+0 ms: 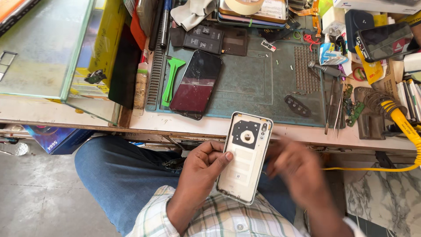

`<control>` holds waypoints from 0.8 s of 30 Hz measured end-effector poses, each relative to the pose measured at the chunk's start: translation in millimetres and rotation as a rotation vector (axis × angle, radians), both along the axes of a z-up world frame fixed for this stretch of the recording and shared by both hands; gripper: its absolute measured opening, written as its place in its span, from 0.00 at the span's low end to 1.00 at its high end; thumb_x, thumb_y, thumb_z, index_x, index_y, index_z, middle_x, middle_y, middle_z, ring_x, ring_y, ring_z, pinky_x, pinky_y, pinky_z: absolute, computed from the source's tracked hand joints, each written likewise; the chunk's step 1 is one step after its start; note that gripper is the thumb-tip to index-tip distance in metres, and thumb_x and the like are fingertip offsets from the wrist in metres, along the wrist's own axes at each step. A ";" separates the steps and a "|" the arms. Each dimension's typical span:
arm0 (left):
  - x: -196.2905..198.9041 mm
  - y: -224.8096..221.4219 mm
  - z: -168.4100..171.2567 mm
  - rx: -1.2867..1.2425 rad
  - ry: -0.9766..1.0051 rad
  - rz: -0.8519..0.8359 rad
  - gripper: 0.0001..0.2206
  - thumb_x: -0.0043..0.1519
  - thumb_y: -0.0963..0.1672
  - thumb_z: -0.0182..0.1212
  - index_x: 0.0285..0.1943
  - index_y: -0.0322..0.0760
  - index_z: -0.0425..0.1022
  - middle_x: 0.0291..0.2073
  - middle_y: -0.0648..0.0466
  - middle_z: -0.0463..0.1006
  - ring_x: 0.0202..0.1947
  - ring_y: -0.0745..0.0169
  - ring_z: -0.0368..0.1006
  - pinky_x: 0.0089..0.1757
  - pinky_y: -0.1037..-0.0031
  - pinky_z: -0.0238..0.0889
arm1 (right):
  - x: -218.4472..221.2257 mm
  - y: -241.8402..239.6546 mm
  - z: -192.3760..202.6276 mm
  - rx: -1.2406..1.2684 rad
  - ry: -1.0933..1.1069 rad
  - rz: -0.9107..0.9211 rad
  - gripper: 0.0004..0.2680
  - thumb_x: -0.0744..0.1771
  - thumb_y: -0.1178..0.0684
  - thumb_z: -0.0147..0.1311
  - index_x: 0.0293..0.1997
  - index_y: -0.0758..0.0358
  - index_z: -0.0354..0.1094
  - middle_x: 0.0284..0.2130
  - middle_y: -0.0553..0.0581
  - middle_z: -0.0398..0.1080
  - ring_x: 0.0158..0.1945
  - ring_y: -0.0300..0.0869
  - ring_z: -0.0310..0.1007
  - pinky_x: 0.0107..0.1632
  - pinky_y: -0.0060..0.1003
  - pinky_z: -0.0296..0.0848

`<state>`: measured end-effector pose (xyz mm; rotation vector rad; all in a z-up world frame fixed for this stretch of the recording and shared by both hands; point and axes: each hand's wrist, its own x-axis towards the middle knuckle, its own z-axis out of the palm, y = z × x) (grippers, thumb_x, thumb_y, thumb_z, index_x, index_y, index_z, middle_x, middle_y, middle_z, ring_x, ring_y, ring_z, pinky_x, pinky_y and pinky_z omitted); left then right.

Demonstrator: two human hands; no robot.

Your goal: The person disassembles a smartphone with a cracked screen, using a plastic pry tool to separate the back cover and tweezers to remove internal components. The person carefully detaches the battery and other parts, placing them on the workbench.

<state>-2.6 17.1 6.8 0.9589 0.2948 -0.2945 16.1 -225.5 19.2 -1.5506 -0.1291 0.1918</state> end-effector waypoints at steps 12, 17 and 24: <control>-2.1 0.9 32.0 0.500 -0.171 0.046 0.07 0.62 0.40 0.63 0.45 0.26 0.79 0.31 0.52 0.85 0.30 0.76 0.77 0.31 0.82 0.72 | -25.6 43.9 43.9 -0.425 -0.018 0.155 0.16 0.64 0.58 0.60 0.57 0.72 0.69 0.37 0.63 0.83 0.39 0.42 0.86 0.39 0.35 0.83; -4.2 5.1 45.0 0.601 -0.230 0.104 0.08 0.62 0.39 0.61 0.46 0.25 0.78 0.29 0.51 0.86 0.27 0.76 0.78 0.28 0.83 0.71 | -31.6 46.8 41.1 -0.622 -0.205 0.187 0.19 0.63 0.55 0.61 0.59 0.72 0.67 0.32 0.64 0.81 0.34 0.44 0.86 0.33 0.35 0.81; -2.2 4.4 52.0 0.759 -0.260 0.071 0.08 0.60 0.39 0.61 0.47 0.28 0.78 0.25 0.50 0.85 0.21 0.72 0.80 0.24 0.81 0.70 | -33.4 44.3 39.9 -0.627 -0.152 0.250 0.21 0.63 0.54 0.60 0.61 0.76 0.64 0.32 0.66 0.81 0.33 0.46 0.85 0.32 0.36 0.83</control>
